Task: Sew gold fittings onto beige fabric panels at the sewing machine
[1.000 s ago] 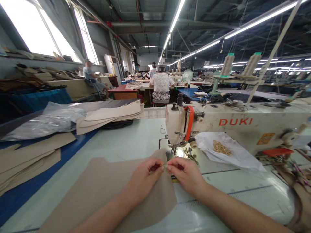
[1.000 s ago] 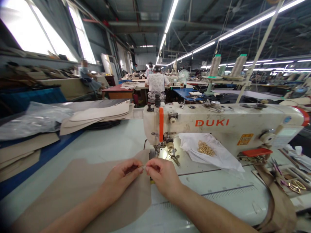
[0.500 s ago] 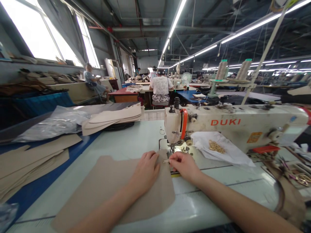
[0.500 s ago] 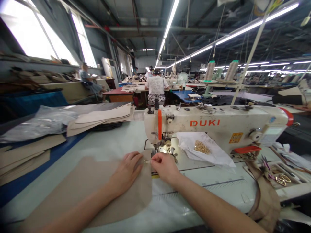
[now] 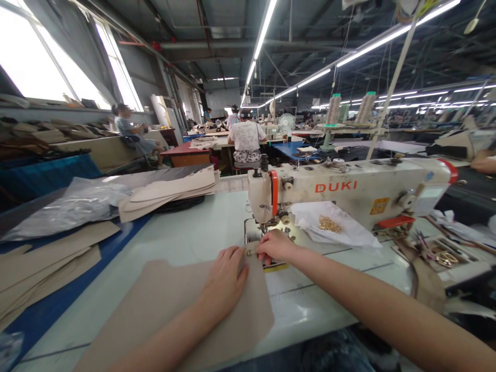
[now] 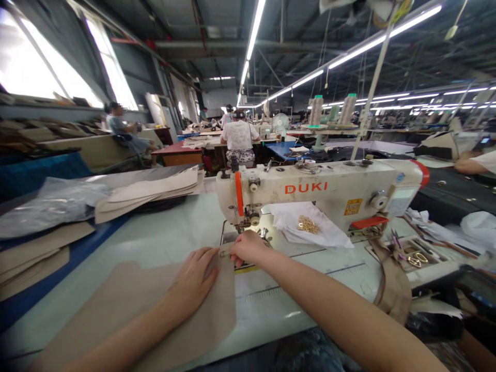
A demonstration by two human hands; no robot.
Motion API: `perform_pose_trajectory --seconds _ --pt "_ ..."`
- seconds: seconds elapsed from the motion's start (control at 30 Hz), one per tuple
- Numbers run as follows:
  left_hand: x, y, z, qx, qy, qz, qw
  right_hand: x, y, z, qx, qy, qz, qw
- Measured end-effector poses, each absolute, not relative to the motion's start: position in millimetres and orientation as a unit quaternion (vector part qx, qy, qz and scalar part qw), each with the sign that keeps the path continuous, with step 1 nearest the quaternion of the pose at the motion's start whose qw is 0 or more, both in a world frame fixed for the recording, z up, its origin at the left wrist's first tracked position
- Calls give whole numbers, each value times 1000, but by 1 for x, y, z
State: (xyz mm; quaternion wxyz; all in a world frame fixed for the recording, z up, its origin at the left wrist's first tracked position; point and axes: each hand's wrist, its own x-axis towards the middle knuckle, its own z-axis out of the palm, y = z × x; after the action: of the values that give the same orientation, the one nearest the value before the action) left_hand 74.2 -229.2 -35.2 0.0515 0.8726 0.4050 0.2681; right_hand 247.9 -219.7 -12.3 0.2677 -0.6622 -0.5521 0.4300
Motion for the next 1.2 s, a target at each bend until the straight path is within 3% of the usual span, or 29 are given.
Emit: perform_pose_trajectory --seconds 0.23,0.57,0.83,1.0,1.2 --pt "94 -212 -26 916 311 253 0 246 -218 -7 -680 -556 418 234" --pt "101 -206 -29 917 305 253 -38 246 -220 -3 -686 -596 369 194" --pt "100 -203 -31 917 300 264 7 267 -253 -8 -641 -717 168 215" --pt "99 -203 -31 916 300 266 10 291 -280 -15 -456 -878 -25 143" --pt "99 -204 -27 918 306 252 26 289 -284 -14 -364 -923 -98 81"
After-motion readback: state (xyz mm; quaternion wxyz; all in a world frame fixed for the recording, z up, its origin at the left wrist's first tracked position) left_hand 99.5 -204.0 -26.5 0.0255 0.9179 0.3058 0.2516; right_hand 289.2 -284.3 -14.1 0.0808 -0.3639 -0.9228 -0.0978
